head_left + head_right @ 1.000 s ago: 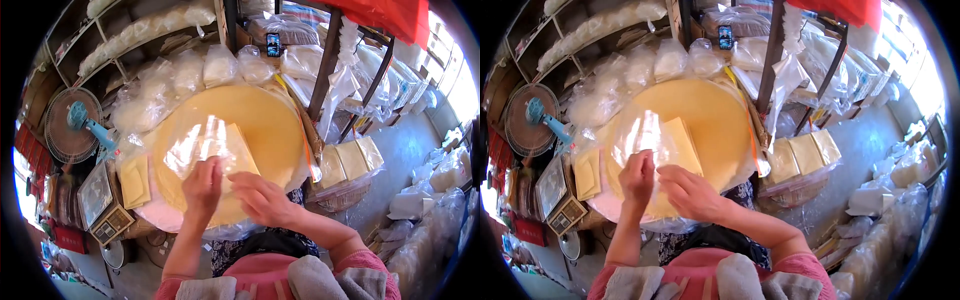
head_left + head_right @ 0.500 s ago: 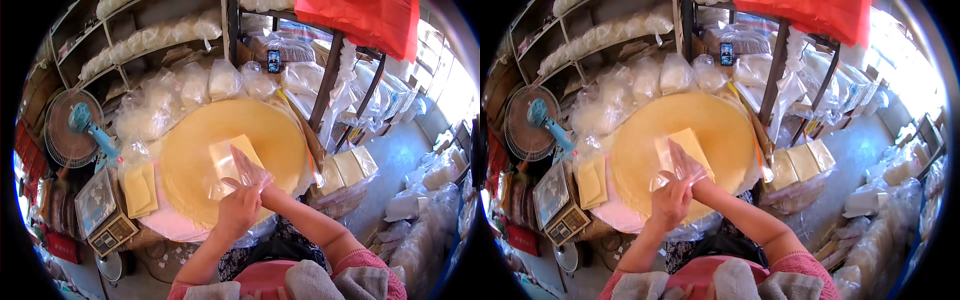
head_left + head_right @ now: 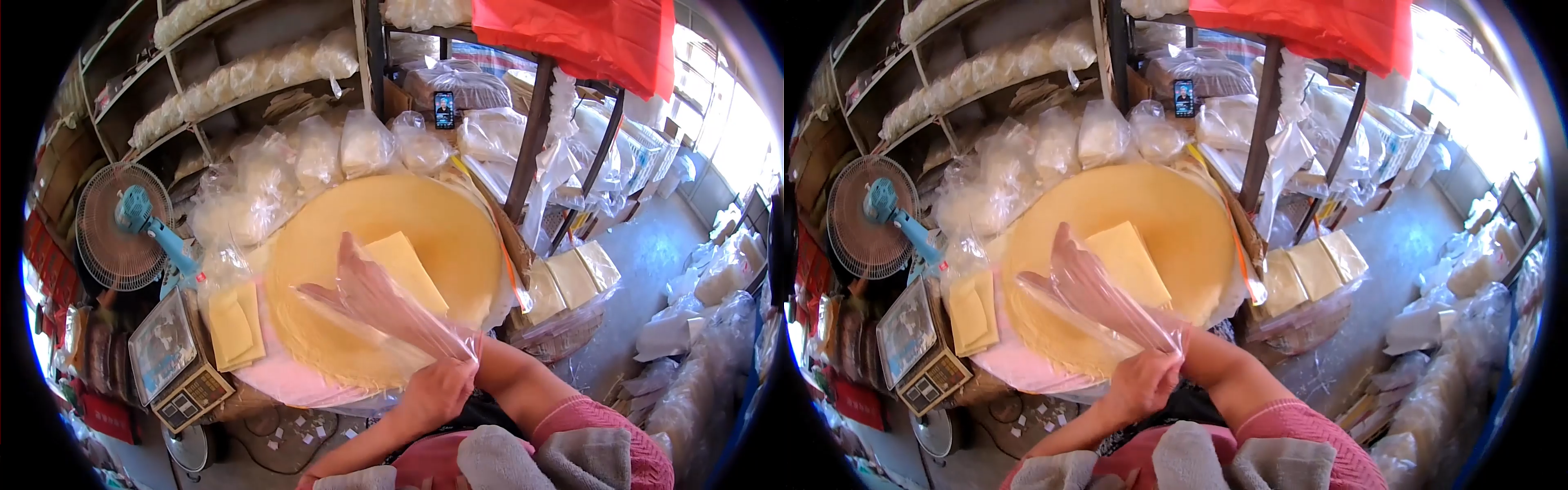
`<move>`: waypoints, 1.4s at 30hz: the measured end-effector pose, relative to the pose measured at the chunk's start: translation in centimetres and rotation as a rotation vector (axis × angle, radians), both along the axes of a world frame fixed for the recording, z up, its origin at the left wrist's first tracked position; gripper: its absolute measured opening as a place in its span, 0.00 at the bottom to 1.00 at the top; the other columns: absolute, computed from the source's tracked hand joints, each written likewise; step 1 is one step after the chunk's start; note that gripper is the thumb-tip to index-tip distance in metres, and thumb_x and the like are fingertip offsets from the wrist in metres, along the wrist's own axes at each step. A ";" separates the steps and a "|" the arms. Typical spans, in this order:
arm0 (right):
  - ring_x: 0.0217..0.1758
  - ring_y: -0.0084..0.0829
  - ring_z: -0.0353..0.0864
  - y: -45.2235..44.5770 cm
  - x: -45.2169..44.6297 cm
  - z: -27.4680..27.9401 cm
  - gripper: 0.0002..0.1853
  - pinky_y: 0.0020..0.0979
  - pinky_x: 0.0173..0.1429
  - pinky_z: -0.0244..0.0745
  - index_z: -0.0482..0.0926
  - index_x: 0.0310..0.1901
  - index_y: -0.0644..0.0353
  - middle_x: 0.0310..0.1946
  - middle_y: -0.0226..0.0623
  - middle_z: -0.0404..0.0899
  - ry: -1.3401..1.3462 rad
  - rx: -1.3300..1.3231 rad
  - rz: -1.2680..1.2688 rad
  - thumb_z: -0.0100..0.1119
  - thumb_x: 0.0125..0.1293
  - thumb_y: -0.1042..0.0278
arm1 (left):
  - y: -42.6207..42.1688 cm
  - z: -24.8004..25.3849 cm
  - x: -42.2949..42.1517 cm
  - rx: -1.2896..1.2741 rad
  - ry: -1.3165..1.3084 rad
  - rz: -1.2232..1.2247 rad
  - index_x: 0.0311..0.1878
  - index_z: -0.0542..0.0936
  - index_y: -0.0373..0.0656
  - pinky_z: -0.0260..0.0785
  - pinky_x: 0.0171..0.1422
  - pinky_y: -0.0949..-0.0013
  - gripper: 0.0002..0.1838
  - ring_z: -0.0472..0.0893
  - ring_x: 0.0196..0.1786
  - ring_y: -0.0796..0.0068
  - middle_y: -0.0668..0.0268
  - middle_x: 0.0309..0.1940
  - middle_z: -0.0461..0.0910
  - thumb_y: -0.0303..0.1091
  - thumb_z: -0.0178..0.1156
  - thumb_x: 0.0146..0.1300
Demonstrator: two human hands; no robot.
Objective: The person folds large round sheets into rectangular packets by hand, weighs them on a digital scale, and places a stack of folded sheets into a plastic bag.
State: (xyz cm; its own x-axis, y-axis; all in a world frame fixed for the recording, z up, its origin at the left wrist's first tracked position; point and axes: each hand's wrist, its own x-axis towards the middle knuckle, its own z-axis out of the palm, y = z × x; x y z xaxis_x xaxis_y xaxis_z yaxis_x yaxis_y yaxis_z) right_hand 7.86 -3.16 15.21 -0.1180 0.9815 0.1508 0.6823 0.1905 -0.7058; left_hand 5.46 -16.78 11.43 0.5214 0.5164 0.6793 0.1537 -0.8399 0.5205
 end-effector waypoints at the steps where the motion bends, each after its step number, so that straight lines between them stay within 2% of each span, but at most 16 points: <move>1: 0.46 0.53 0.77 0.4 -0.6 0.2 0.49 0.44 0.45 0.75 0.49 0.69 0.63 0.51 0.51 0.73 -0.015 0.021 0.039 0.63 0.54 0.45 | 0.0 0.3 -0.2 -0.069 -0.072 0.026 0.43 0.75 0.40 0.72 0.34 0.63 0.10 0.79 0.30 0.60 0.58 0.30 0.78 0.25 0.60 0.57; 3: 0.48 0.53 0.77 0.8 -1.6 -0.1 0.45 0.42 0.47 0.74 0.51 0.68 0.65 0.51 0.53 0.73 -0.047 0.053 0.115 0.61 0.57 0.48 | 0.6 0.8 -1.0 -0.055 -0.142 0.100 0.40 0.77 0.40 0.72 0.30 0.66 0.07 0.79 0.26 0.63 0.59 0.27 0.79 0.24 0.60 0.58; 6: 0.49 0.51 0.76 3.5 -3.1 -8.9 0.37 0.39 0.53 0.73 0.53 0.67 0.66 0.53 0.53 0.72 -0.089 0.855 0.363 0.55 0.61 0.56 | 3.1 0.5 -4.3 0.082 -0.159 0.401 0.38 0.78 0.38 0.72 0.32 0.69 0.04 0.79 0.27 0.66 0.60 0.27 0.79 0.22 0.58 0.58; 7: 0.52 0.47 0.76 3.4 -2.7 -8.4 0.30 0.37 0.57 0.70 0.60 0.65 0.65 0.56 0.52 0.70 -0.110 0.632 0.553 0.51 0.62 0.64 | 4.2 -0.6 -6.5 0.097 -0.032 0.632 0.37 0.78 0.37 0.71 0.33 0.70 0.04 0.78 0.27 0.69 0.61 0.28 0.79 0.22 0.58 0.59; 8: 0.54 0.41 0.76 3.1 -1.5 -9.4 0.22 0.36 0.58 0.71 0.71 0.58 0.61 0.55 0.46 0.74 -0.075 0.809 0.618 0.52 0.61 0.68 | 5.7 -1.1 -7.9 0.096 -0.127 0.722 0.38 0.77 0.37 0.71 0.33 0.71 0.04 0.78 0.27 0.70 0.61 0.28 0.79 0.22 0.56 0.60; 10: 0.51 0.34 0.80 0.3 1.8 -2.3 0.15 0.34 0.56 0.73 0.78 0.50 0.61 0.51 0.42 0.78 -0.233 0.107 0.805 0.54 0.61 0.72 | 7.0 -1.7 -10.1 -0.016 -0.229 0.860 0.38 0.76 0.37 0.69 0.30 0.69 0.03 0.76 0.25 0.68 0.59 0.26 0.76 0.25 0.57 0.62; 12: 0.41 0.27 0.83 -0.7 5.6 -3.8 0.11 0.30 0.49 0.76 0.79 0.46 0.63 0.43 0.38 0.82 0.324 -0.039 0.501 0.55 0.62 0.74 | 7.9 -2.4 -11.7 -0.026 -0.223 0.941 0.38 0.75 0.36 0.69 0.30 0.71 0.04 0.76 0.25 0.71 0.60 0.27 0.77 0.27 0.58 0.63; 13: 0.32 0.24 0.82 0.2 7.1 -4.2 0.09 0.28 0.42 0.77 0.78 0.45 0.63 0.35 0.36 0.82 0.295 0.109 0.246 0.55 0.64 0.74 | 8.3 -2.7 -12.2 -0.079 -0.245 0.946 0.39 0.75 0.36 0.69 0.30 0.72 0.05 0.75 0.25 0.74 0.61 0.27 0.77 0.28 0.58 0.63; 14: 0.30 0.25 0.81 3.2 9.3 -7.4 0.08 0.29 0.40 0.77 0.78 0.43 0.64 0.28 0.33 0.81 0.527 0.120 0.094 0.56 0.63 0.73 | 8.6 -2.6 -12.2 -0.095 -0.261 0.947 0.40 0.75 0.37 0.69 0.31 0.73 0.06 0.75 0.25 0.75 0.62 0.27 0.77 0.28 0.58 0.63; 15: 0.31 0.35 0.82 3.3 11.1 -5.5 0.11 0.34 0.35 0.75 0.79 0.34 0.62 0.28 0.41 0.81 0.290 0.177 -0.126 0.57 0.60 0.62 | 8.7 -2.6 -12.0 -0.106 -0.277 0.945 0.41 0.76 0.37 0.68 0.31 0.74 0.06 0.74 0.26 0.77 0.63 0.27 0.77 0.28 0.58 0.63; 17: 0.30 0.36 0.82 4.5 13.6 -5.5 0.21 0.35 0.32 0.74 0.79 0.32 0.63 0.28 0.40 0.82 -0.139 -0.040 -0.267 0.60 0.58 0.48 | 9.5 -2.8 -11.5 -0.141 -0.291 0.929 0.42 0.76 0.37 0.68 0.31 0.75 0.07 0.74 0.26 0.78 0.63 0.27 0.77 0.27 0.58 0.63; 20: 0.30 0.37 0.82 6.8 14.9 -10.1 0.31 0.35 0.33 0.75 0.80 0.33 0.64 0.30 0.40 0.82 0.053 -0.594 -0.170 0.61 0.53 0.36 | 10.3 -3.6 -10.6 -0.203 -0.302 0.913 0.44 0.76 0.37 0.68 0.31 0.75 0.08 0.73 0.26 0.78 0.65 0.27 0.76 0.28 0.58 0.62; 23: 0.38 0.31 0.84 5.8 12.5 -7.9 0.31 0.33 0.41 0.79 0.80 0.43 0.66 0.36 0.39 0.83 -0.023 -0.569 -0.242 0.65 0.53 0.41 | 10.6 -4.1 -10.5 -0.248 -0.241 0.903 0.45 0.76 0.38 0.68 0.31 0.75 0.10 0.74 0.27 0.77 0.66 0.27 0.76 0.29 0.58 0.61; 29: 0.36 0.30 0.84 6.8 13.7 -9.4 0.28 0.30 0.39 0.80 0.79 0.43 0.71 0.37 0.42 0.82 0.699 -0.704 -0.059 0.75 0.46 0.56 | 10.9 -4.0 -10.3 -0.293 -0.279 0.870 0.44 0.77 0.38 0.67 0.32 0.76 0.09 0.73 0.30 0.80 0.66 0.31 0.76 0.29 0.58 0.62; 35: 0.34 0.32 0.84 5.8 12.2 -9.3 0.27 0.29 0.36 0.80 0.78 0.44 0.71 0.35 0.43 0.82 0.810 -0.641 -0.049 0.74 0.46 0.61 | 11.9 -4.8 -10.9 -0.006 -0.133 0.931 0.44 0.77 0.38 0.71 0.39 0.65 0.10 0.78 0.39 0.62 0.59 0.37 0.77 0.26 0.57 0.58; 42: 0.34 0.35 0.84 4.2 11.0 -10.9 0.24 0.34 0.37 0.81 0.76 0.44 0.75 0.36 0.46 0.82 0.978 -0.646 -0.112 0.71 0.49 0.66 | 12.9 -6.7 -10.8 -0.159 -0.044 0.986 0.44 0.77 0.40 0.70 0.42 0.63 0.09 0.78 0.39 0.60 0.58 0.37 0.78 0.31 0.55 0.62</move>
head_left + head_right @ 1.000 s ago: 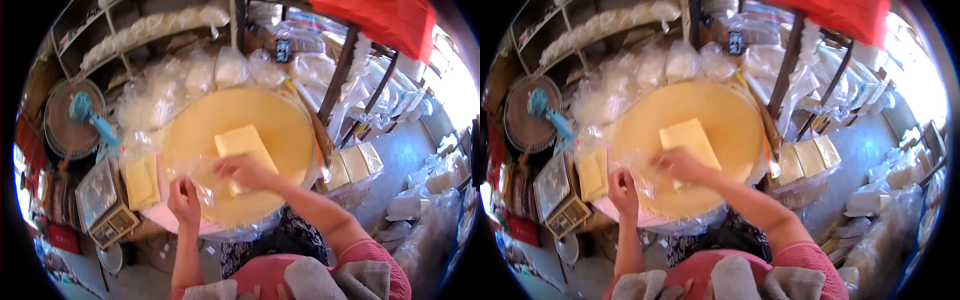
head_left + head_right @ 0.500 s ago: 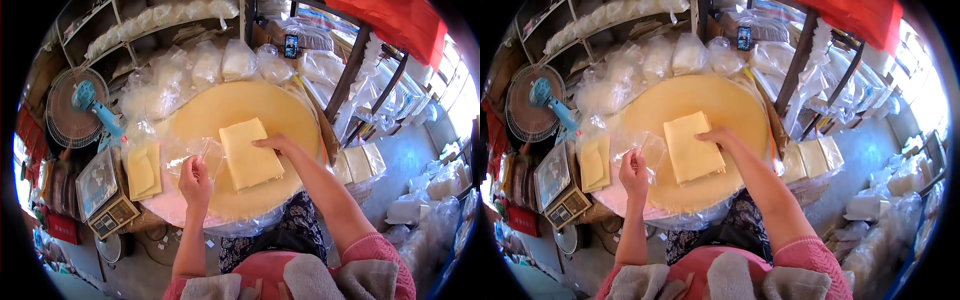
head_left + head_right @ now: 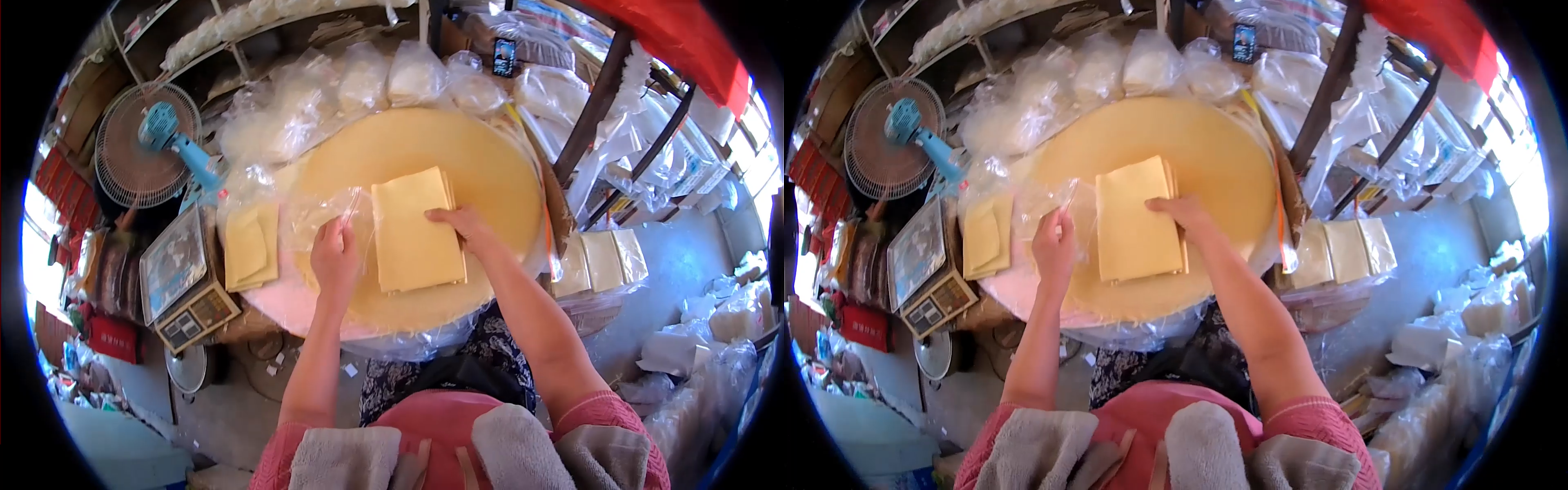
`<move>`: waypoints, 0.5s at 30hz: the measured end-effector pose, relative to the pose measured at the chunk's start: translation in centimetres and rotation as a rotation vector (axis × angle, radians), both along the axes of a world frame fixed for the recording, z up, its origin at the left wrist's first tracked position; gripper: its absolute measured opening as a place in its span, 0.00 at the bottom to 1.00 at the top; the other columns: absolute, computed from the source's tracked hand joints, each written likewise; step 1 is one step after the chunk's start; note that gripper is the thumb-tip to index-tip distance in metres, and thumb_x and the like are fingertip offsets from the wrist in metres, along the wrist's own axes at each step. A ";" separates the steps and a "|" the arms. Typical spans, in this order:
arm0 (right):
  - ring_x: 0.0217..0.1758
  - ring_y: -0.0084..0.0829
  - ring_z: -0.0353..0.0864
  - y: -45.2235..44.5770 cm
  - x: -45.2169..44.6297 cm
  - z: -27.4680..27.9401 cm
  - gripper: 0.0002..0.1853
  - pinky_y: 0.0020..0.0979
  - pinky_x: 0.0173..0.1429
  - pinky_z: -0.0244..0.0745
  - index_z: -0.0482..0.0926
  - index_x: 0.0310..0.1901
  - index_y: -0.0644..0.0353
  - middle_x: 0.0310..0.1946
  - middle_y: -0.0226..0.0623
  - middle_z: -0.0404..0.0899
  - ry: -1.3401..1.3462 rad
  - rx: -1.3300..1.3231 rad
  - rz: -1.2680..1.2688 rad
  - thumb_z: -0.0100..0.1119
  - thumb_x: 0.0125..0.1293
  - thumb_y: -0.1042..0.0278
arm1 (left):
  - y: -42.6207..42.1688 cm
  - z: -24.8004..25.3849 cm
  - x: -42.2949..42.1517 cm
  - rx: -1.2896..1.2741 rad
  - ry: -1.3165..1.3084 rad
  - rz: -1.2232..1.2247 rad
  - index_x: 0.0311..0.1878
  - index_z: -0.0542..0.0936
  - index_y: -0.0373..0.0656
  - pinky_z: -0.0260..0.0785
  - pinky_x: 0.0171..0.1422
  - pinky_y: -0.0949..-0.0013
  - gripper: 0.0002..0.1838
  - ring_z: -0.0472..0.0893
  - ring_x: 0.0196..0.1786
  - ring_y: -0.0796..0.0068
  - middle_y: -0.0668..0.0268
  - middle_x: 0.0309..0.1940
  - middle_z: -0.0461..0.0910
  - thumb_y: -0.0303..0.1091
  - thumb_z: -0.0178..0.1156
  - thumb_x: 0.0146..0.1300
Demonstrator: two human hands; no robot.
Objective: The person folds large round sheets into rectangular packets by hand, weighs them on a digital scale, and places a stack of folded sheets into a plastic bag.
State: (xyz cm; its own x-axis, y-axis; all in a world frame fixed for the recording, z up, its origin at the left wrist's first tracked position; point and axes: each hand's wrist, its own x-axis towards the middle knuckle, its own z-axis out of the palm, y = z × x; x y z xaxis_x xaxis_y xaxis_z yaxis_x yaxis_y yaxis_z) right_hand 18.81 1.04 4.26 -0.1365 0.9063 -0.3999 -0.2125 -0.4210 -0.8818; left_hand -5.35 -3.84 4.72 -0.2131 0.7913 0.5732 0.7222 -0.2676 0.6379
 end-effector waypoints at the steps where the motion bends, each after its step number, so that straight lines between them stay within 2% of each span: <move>1: 0.34 0.37 0.84 0.0 0.0 0.2 0.24 0.35 0.36 0.81 0.76 0.45 0.75 0.36 0.48 0.81 -0.008 -0.021 -0.008 0.71 0.49 0.67 | -0.1 0.5 0.3 -0.026 -0.023 0.003 0.44 0.77 0.40 0.70 0.42 0.63 0.09 0.78 0.39 0.60 0.58 0.36 0.78 0.31 0.55 0.63; 5: 0.34 0.39 0.84 -0.9 -0.6 1.9 0.25 0.36 0.36 0.81 0.75 0.46 0.75 0.37 0.50 0.81 0.056 0.031 -0.023 0.71 0.49 0.68 | -0.4 1.1 0.7 0.006 -0.027 0.010 0.43 0.78 0.40 0.70 0.41 0.64 0.09 0.79 0.37 0.61 0.59 0.35 0.79 0.31 0.54 0.63; 8: 0.36 0.40 0.84 -0.4 -1.0 0.9 0.25 0.37 0.38 0.81 0.75 0.47 0.75 0.38 0.49 0.81 0.083 0.057 -0.049 0.69 0.50 0.69 | -0.6 1.4 0.6 0.020 0.035 0.030 0.43 0.78 0.40 0.70 0.40 0.64 0.09 0.79 0.36 0.62 0.60 0.35 0.79 0.31 0.53 0.63; 15: 0.45 0.38 0.81 -2.2 2.0 -0.8 0.23 0.35 0.50 0.78 0.74 0.49 0.70 0.43 0.46 0.80 0.387 -0.033 -0.032 0.65 0.53 0.68 | -1.0 2.6 1.1 -0.009 0.016 0.008 0.44 0.78 0.40 0.71 0.38 0.65 0.10 0.79 0.33 0.65 0.59 0.36 0.80 0.33 0.54 0.64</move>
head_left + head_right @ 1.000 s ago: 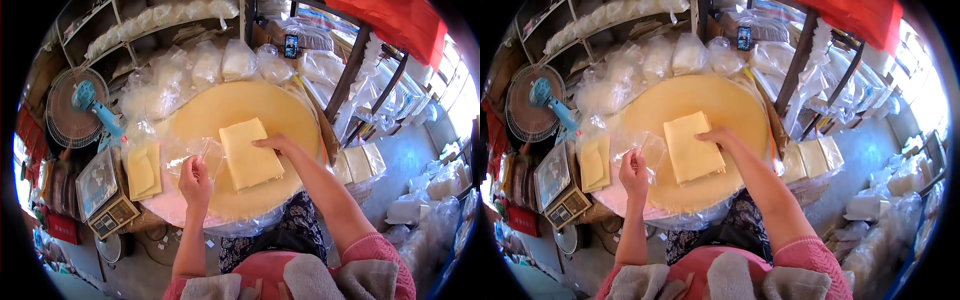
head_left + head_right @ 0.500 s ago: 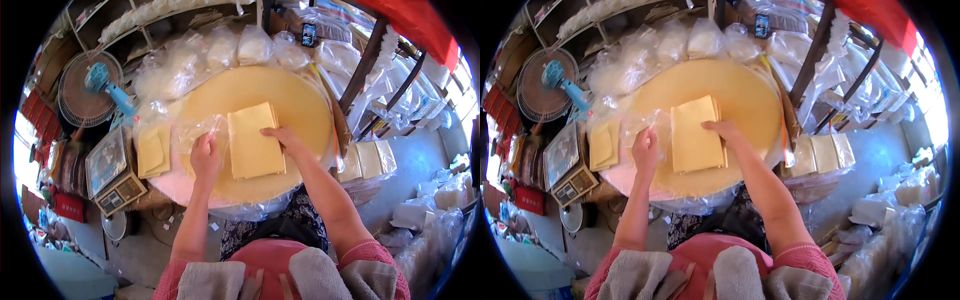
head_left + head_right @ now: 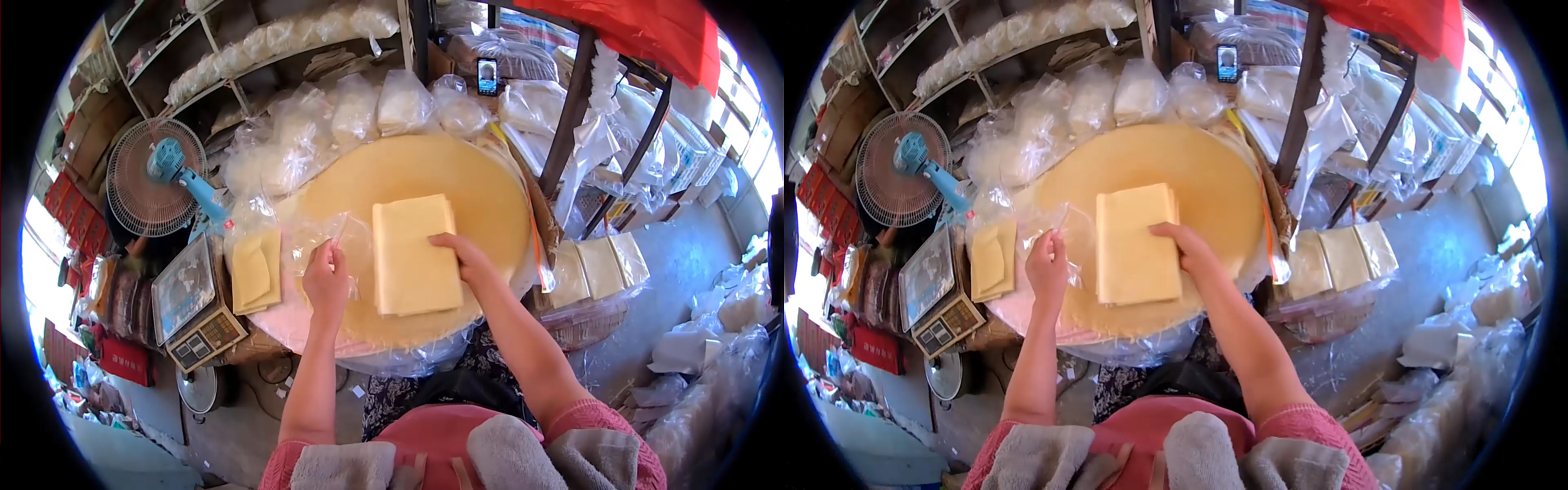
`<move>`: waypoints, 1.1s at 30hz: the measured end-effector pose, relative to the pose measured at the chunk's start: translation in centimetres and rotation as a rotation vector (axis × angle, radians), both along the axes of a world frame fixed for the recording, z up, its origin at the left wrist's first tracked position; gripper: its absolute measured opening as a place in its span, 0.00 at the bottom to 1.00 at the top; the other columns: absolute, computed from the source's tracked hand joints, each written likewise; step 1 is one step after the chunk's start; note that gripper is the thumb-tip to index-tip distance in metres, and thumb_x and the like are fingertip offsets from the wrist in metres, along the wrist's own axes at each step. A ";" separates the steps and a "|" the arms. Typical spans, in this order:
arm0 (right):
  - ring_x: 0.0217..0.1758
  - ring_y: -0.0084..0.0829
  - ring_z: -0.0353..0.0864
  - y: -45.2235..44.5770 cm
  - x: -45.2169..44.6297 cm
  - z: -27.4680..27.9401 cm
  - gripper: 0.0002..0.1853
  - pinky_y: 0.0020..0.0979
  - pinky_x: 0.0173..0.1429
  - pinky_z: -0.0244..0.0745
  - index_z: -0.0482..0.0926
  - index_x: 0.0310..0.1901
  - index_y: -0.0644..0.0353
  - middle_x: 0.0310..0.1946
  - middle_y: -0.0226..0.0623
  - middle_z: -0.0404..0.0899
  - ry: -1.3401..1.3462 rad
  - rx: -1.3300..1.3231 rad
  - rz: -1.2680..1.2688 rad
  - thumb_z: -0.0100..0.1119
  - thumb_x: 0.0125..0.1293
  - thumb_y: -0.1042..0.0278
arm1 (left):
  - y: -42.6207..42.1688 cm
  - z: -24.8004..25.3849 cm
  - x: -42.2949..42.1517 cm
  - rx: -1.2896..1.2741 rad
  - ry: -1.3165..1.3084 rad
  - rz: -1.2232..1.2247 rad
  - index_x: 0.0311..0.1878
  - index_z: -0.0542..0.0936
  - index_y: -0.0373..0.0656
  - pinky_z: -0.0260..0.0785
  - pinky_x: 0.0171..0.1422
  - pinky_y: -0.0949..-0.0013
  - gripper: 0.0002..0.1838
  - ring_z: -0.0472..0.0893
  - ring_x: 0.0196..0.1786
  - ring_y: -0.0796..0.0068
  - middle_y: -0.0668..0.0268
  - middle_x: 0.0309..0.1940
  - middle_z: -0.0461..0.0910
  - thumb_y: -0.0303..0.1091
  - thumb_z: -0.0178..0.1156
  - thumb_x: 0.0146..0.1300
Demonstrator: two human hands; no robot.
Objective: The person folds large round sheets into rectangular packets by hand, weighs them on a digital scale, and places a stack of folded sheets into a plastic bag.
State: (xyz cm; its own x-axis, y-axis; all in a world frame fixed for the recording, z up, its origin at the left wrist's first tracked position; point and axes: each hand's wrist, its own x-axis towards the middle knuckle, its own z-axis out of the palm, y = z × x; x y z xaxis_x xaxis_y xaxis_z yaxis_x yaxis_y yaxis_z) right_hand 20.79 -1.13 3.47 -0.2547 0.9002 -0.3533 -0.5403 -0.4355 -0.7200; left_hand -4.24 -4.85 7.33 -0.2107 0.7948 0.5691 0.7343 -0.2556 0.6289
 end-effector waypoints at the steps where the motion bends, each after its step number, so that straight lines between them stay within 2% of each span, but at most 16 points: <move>1: 0.47 0.38 0.80 -1.7 1.2 1.0 0.23 0.37 0.53 0.77 0.73 0.51 0.69 0.45 0.45 0.79 0.048 -0.012 -0.032 0.63 0.54 0.67 | 0.0 -0.1 0.3 -0.008 -0.005 -0.018 0.44 0.78 0.41 0.72 0.37 0.64 0.09 0.80 0.32 0.65 0.59 0.35 0.80 0.33 0.55 0.64; 3: 0.49 0.40 0.80 -4.0 3.8 0.3 0.26 0.41 0.56 0.76 0.72 0.54 0.65 0.46 0.45 0.79 0.150 -0.007 -0.115 0.61 0.53 0.64 | -0.1 -0.3 1.3 -0.042 -0.036 -0.080 0.44 0.78 0.41 0.72 0.35 0.64 0.09 0.81 0.30 0.64 0.58 0.34 0.81 0.33 0.55 0.64; 5: 0.51 0.40 0.79 -7.1 6.1 0.5 0.28 0.40 0.58 0.74 0.70 0.56 0.66 0.48 0.46 0.78 0.276 0.001 -0.181 0.61 0.53 0.63 | -0.5 -0.7 3.0 -0.097 -0.088 -0.169 0.43 0.79 0.42 0.73 0.33 0.63 0.09 0.82 0.29 0.62 0.58 0.31 0.81 0.34 0.55 0.64; 8: 0.51 0.43 0.79 -10.6 7.8 1.3 0.33 0.41 0.59 0.73 0.66 0.59 0.66 0.49 0.47 0.78 0.273 0.019 -0.213 0.62 0.51 0.62 | -0.1 -2.3 5.5 -0.126 -0.084 -0.255 0.40 0.79 0.41 0.72 0.32 0.60 0.08 0.82 0.30 0.57 0.55 0.29 0.81 0.34 0.56 0.64; 12: 0.47 0.44 0.81 -12.4 9.1 0.1 0.32 0.41 0.55 0.76 0.68 0.58 0.67 0.46 0.48 0.79 0.227 0.026 -0.172 0.62 0.51 0.63 | -0.5 -3.4 7.8 -0.242 -0.068 -0.341 0.40 0.79 0.40 0.72 0.32 0.59 0.08 0.81 0.30 0.54 0.54 0.29 0.81 0.34 0.55 0.64; 15: 0.43 0.41 0.82 -12.0 9.4 -1.9 0.28 0.39 0.51 0.78 0.70 0.56 0.67 0.44 0.48 0.79 0.143 0.003 -0.116 0.61 0.52 0.66 | -0.1 -5.1 8.4 -0.342 -0.174 -0.362 0.38 0.80 0.39 0.72 0.31 0.61 0.09 0.81 0.28 0.56 0.55 0.26 0.80 0.34 0.54 0.64; 17: 0.40 0.38 0.83 -11.3 8.4 -1.9 0.26 0.37 0.47 0.80 0.71 0.54 0.68 0.42 0.46 0.80 -0.005 0.070 -0.094 0.61 0.53 0.69 | -0.2 -5.1 8.7 -0.411 -0.334 -0.395 0.38 0.80 0.37 0.69 0.24 0.70 0.10 0.79 0.22 0.71 0.61 0.23 0.80 0.35 0.54 0.65; 18: 0.39 0.35 0.83 -11.0 7.8 -1.9 0.23 0.35 0.44 0.81 0.71 0.53 0.68 0.42 0.43 0.80 0.006 0.060 -0.085 0.60 0.54 0.73 | -0.2 -5.0 8.7 -0.445 -0.413 -0.410 0.39 0.80 0.36 0.68 0.20 0.74 0.11 0.78 0.19 0.78 0.64 0.21 0.79 0.35 0.54 0.66; 21: 0.38 0.33 0.83 -9.8 6.1 -1.9 0.20 0.34 0.43 0.80 0.73 0.51 0.69 0.39 0.42 0.81 -0.116 0.044 -0.062 0.61 0.56 0.73 | 0.5 -5.1 7.8 -0.515 -0.328 -0.329 0.37 0.79 0.35 0.67 0.18 0.75 0.12 0.78 0.21 0.80 0.65 0.21 0.79 0.35 0.54 0.66; 22: 0.38 0.33 0.83 -9.5 5.9 -2.0 0.20 0.34 0.43 0.80 0.73 0.51 0.69 0.39 0.42 0.81 -0.134 0.024 -0.067 0.62 0.55 0.73 | 0.7 -4.8 7.4 -0.527 -0.137 -0.290 0.35 0.79 0.38 0.74 0.32 0.64 0.10 0.79 0.25 0.61 0.59 0.25 0.78 0.34 0.54 0.64; 25: 0.37 0.33 0.82 -9.2 5.5 -2.1 0.21 0.33 0.42 0.79 0.73 0.50 0.69 0.39 0.43 0.81 -0.185 -0.008 -0.081 0.63 0.55 0.73 | -0.9 -2.1 8.6 0.013 0.215 -0.250 0.38 0.78 0.38 0.74 0.39 0.62 0.09 0.79 0.35 0.60 0.59 0.33 0.79 0.34 0.54 0.63; 28: 0.37 0.33 0.82 -9.7 4.4 -0.9 0.21 0.33 0.43 0.79 0.74 0.50 0.70 0.39 0.43 0.81 -0.261 0.058 -0.105 0.64 0.54 0.72 | -0.2 -2.1 9.5 0.201 0.349 -0.333 0.41 0.78 0.39 0.70 0.50 0.58 0.10 0.77 0.46 0.57 0.56 0.41 0.78 0.35 0.52 0.64; 31: 0.39 0.31 0.82 -9.9 3.0 1.3 0.23 0.32 0.44 0.77 0.74 0.51 0.69 0.39 0.42 0.81 -0.409 0.243 -0.107 0.65 0.54 0.71 | 0.3 -3.2 10.3 0.012 0.216 -0.397 0.45 0.77 0.39 0.65 0.58 0.56 0.12 0.76 0.49 0.55 0.53 0.42 0.78 0.34 0.48 0.66; 32: 0.40 0.30 0.81 -9.6 2.8 1.2 0.24 0.31 0.44 0.77 0.73 0.52 0.68 0.39 0.41 0.81 -0.471 0.333 -0.075 0.65 0.53 0.70 | 0.0 -3.3 10.1 -0.082 0.149 -0.377 0.50 0.76 0.38 0.62 0.62 0.55 0.15 0.76 0.49 0.51 0.52 0.44 0.79 0.33 0.43 0.68; 33: 0.41 0.29 0.81 -9.2 2.7 0.8 0.25 0.31 0.45 0.76 0.73 0.52 0.67 0.39 0.41 0.81 -0.532 0.421 -0.042 0.66 0.52 0.69 | 0.3 -3.4 9.7 -0.157 0.118 -0.412 0.50 0.76 0.38 0.63 0.61 0.57 0.16 0.77 0.49 0.53 0.52 0.43 0.79 0.35 0.43 0.69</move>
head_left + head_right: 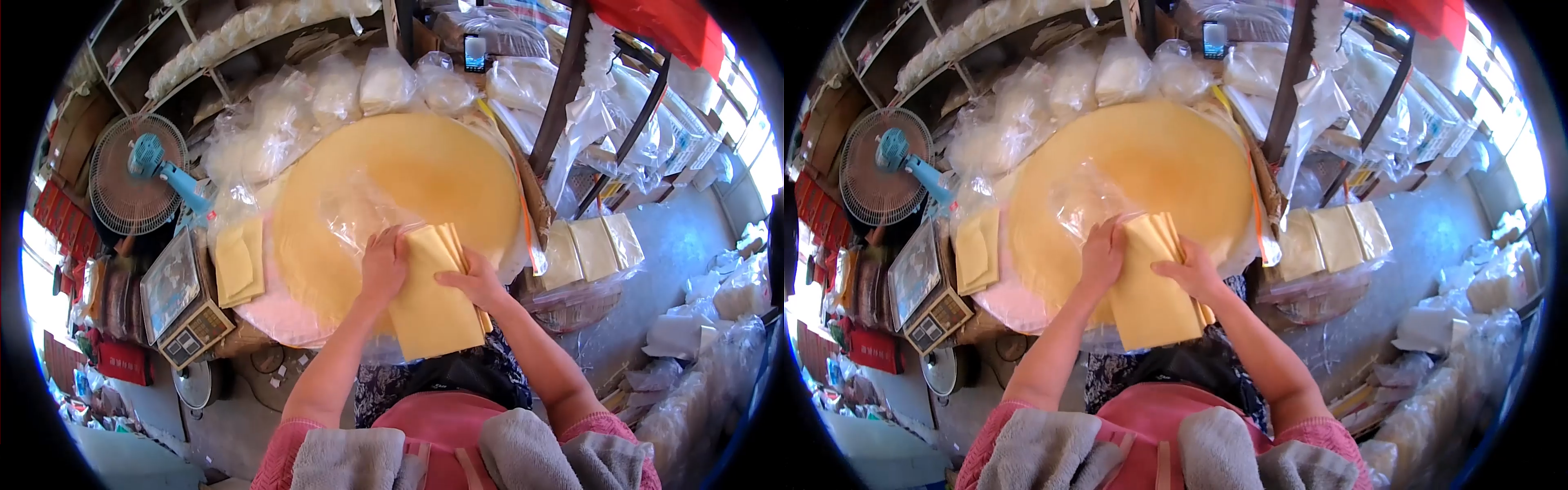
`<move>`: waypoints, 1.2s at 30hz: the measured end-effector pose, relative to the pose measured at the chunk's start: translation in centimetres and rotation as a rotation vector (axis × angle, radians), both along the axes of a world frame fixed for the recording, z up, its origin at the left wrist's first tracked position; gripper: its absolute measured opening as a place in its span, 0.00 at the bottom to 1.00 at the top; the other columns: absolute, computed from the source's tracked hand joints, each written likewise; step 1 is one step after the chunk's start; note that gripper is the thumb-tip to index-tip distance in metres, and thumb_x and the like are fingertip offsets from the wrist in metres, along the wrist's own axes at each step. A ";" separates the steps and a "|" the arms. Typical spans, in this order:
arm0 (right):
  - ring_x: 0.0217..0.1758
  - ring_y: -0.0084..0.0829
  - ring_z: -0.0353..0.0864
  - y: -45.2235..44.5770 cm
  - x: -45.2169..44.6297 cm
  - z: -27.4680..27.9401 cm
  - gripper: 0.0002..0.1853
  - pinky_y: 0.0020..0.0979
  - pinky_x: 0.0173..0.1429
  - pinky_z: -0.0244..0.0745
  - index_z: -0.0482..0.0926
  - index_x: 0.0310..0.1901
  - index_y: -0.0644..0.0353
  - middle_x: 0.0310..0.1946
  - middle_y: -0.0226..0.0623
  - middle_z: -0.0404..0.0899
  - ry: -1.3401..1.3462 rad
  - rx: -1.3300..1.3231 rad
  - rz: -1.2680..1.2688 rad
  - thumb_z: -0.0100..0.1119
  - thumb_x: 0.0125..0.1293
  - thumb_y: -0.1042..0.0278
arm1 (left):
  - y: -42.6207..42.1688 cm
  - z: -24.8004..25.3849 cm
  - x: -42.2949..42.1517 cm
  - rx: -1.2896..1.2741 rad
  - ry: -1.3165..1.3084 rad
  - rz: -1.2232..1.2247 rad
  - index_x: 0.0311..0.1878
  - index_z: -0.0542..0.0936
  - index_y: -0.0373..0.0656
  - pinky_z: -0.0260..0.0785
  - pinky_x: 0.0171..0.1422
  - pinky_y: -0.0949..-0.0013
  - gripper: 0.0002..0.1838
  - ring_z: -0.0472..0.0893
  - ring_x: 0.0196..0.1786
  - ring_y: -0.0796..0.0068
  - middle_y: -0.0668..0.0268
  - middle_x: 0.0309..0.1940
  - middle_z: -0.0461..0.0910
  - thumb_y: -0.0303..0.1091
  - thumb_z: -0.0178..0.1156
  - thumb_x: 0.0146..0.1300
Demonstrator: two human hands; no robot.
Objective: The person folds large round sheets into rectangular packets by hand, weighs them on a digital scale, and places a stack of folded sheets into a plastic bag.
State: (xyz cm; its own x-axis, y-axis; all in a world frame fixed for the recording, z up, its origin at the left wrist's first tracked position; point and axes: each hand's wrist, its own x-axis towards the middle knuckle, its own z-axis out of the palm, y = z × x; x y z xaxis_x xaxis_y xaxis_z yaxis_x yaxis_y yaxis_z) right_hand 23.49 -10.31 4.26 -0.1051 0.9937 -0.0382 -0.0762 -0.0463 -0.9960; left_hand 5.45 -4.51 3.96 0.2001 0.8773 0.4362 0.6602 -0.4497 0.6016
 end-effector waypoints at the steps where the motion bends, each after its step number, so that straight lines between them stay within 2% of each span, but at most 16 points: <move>1: 0.42 0.29 0.80 0.9 0.3 -0.2 0.27 0.27 0.47 0.74 0.70 0.56 0.68 0.39 0.41 0.81 -0.163 0.056 0.078 0.64 0.54 0.69 | 0.3 -0.2 -0.7 -0.084 -0.017 -0.025 0.51 0.76 0.37 0.64 0.61 0.58 0.16 0.77 0.48 0.54 0.52 0.43 0.80 0.36 0.43 0.70; 2: 0.41 0.31 0.80 1.4 0.4 0.0 0.28 0.29 0.48 0.74 0.70 0.57 0.66 0.39 0.42 0.81 -0.329 0.077 0.083 0.64 0.54 0.67 | 0.6 -0.2 -1.4 -0.170 -0.034 -0.048 0.51 0.76 0.37 0.65 0.60 0.60 0.17 0.78 0.48 0.55 0.52 0.42 0.80 0.37 0.43 0.70; 4: 0.41 0.34 0.81 1.9 -0.4 2.2 0.30 0.31 0.48 0.74 0.69 0.59 0.63 0.39 0.45 0.81 -0.660 0.119 0.096 0.63 0.54 0.63 | 0.7 1.0 -2.1 -0.354 -0.241 -0.126 0.53 0.76 0.36 0.66 0.59 0.65 0.18 0.79 0.48 0.63 0.56 0.45 0.80 0.38 0.44 0.71; 5: 0.42 0.38 0.80 2.5 -0.7 2.4 0.30 0.33 0.48 0.74 0.69 0.59 0.60 0.40 0.46 0.80 -0.709 0.140 0.131 0.62 0.53 0.62 | 0.8 1.5 -2.6 -0.446 -0.345 -0.164 0.55 0.76 0.36 0.66 0.58 0.68 0.19 0.79 0.48 0.67 0.58 0.47 0.80 0.39 0.44 0.72; 8: 0.45 0.46 0.79 3.9 -1.7 2.8 0.32 0.39 0.50 0.73 0.70 0.60 0.56 0.41 0.49 0.80 -0.840 0.214 0.239 0.60 0.50 0.61 | 2.8 2.3 -4.8 -0.516 -0.250 -0.281 0.55 0.77 0.37 0.66 0.55 0.75 0.20 0.77 0.46 0.78 0.63 0.45 0.81 0.40 0.44 0.72; 9: 0.45 0.47 0.78 4.1 -1.9 3.1 0.32 0.40 0.50 0.73 0.69 0.60 0.55 0.41 0.49 0.80 -0.877 0.248 0.276 0.60 0.50 0.61 | 2.7 4.9 -4.7 -0.593 -0.076 -0.262 0.53 0.77 0.37 0.69 0.51 0.74 0.17 0.78 0.45 0.75 0.62 0.43 0.81 0.38 0.47 0.70; 12: 0.45 0.48 0.78 5.1 -2.4 2.9 0.32 0.41 0.50 0.73 0.69 0.60 0.55 0.42 0.50 0.79 -0.974 0.274 0.333 0.61 0.49 0.60 | 4.8 5.6 -4.6 0.316 0.262 -0.487 0.44 0.80 0.38 0.71 0.46 0.71 0.12 0.77 0.42 0.71 0.63 0.36 0.79 0.35 0.53 0.65; 13: 0.45 0.48 0.78 5.4 -2.5 2.7 0.33 0.41 0.51 0.73 0.69 0.60 0.55 0.42 0.50 0.79 -1.005 0.271 0.342 0.61 0.49 0.59 | 4.4 6.0 -4.5 0.340 0.341 -0.448 0.42 0.79 0.40 0.72 0.44 0.70 0.10 0.77 0.40 0.70 0.63 0.33 0.78 0.33 0.54 0.62; 15: 0.45 0.48 0.78 5.8 -2.4 2.2 0.32 0.42 0.51 0.73 0.70 0.59 0.54 0.41 0.50 0.79 -1.000 0.283 0.327 0.61 0.50 0.59 | 3.1 7.2 -3.6 0.390 0.497 -0.371 0.37 0.78 0.42 0.73 0.39 0.68 0.07 0.77 0.36 0.69 0.65 0.29 0.76 0.30 0.55 0.55; 18: 0.42 0.49 0.78 6.3 -1.6 1.2 0.27 0.41 0.47 0.73 0.73 0.55 0.55 0.37 0.50 0.79 -0.919 0.282 0.290 0.62 0.51 0.59 | 1.6 5.9 -2.6 0.403 0.741 -0.308 0.37 0.74 0.40 0.74 0.38 0.70 0.07 0.76 0.37 0.69 0.65 0.28 0.71 0.27 0.55 0.53; 21: 0.44 0.50 0.78 7.1 -1.4 1.0 0.26 0.40 0.48 0.73 0.74 0.52 0.56 0.38 0.51 0.79 -0.919 0.193 0.302 0.62 0.51 0.57 | -0.7 4.3 -1.1 0.437 0.794 -0.169 0.38 0.73 0.39 0.74 0.32 0.73 0.10 0.77 0.36 0.70 0.64 0.28 0.72 0.27 0.55 0.50; 24: 0.45 0.51 0.78 7.1 -1.9 0.1 0.25 0.40 0.50 0.73 0.74 0.49 0.58 0.40 0.52 0.79 -0.919 0.120 0.224 0.64 0.50 0.56 | -2.1 2.7 0.3 0.483 0.791 -0.189 0.36 0.72 0.39 0.73 0.28 0.74 0.09 0.77 0.35 0.71 0.64 0.28 0.72 0.27 0.55 0.50; 28: 0.44 0.46 0.79 6.2 -2.0 -1.9 0.26 0.37 0.50 0.73 0.75 0.49 0.62 0.40 0.49 0.80 -0.765 0.177 -0.026 0.69 0.50 0.59 | -2.5 2.3 0.0 0.416 0.570 -0.208 0.37 0.71 0.39 0.74 0.30 0.69 0.08 0.77 0.35 0.66 0.61 0.29 0.73 0.25 0.55 0.52; 31: 0.44 0.35 0.79 5.0 -1.3 -1.3 0.26 0.33 0.49 0.73 0.75 0.50 0.65 0.40 0.42 0.80 -0.370 0.182 -0.048 0.71 0.51 0.62 | -2.4 -0.1 -1.7 0.352 0.492 -0.130 0.39 0.71 0.40 0.74 0.32 0.65 0.09 0.77 0.34 0.62 0.59 0.30 0.74 0.25 0.55 0.53; 34: 0.44 0.23 0.77 4.0 -0.7 0.2 0.26 0.27 0.48 0.74 0.72 0.54 0.65 0.43 0.36 0.79 -0.247 -0.005 0.074 0.69 0.55 0.65 | -2.5 -0.6 -3.1 0.267 0.418 -0.230 0.43 0.71 0.40 0.73 0.37 0.60 0.12 0.76 0.37 0.57 0.58 0.32 0.75 0.26 0.57 0.54; 36: 0.44 0.23 0.77 3.9 -0.6 -0.6 0.26 0.27 0.48 0.74 0.72 0.54 0.65 0.43 0.36 0.79 -0.202 0.020 0.056 0.69 0.56 0.66 | -3.0 -0.1 -3.4 0.236 0.296 -0.175 0.46 0.71 0.40 0.72 0.42 0.58 0.16 0.76 0.40 0.55 0.57 0.36 0.75 0.29 0.60 0.54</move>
State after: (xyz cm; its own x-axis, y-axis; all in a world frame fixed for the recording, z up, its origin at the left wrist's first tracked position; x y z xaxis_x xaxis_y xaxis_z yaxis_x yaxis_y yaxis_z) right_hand 22.88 -6.40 3.70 -0.1529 0.9872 -0.0446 0.1274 -0.0250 -0.9915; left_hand 2.08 -7.53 3.90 0.4843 0.7018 0.5225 0.6907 -0.6732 0.2640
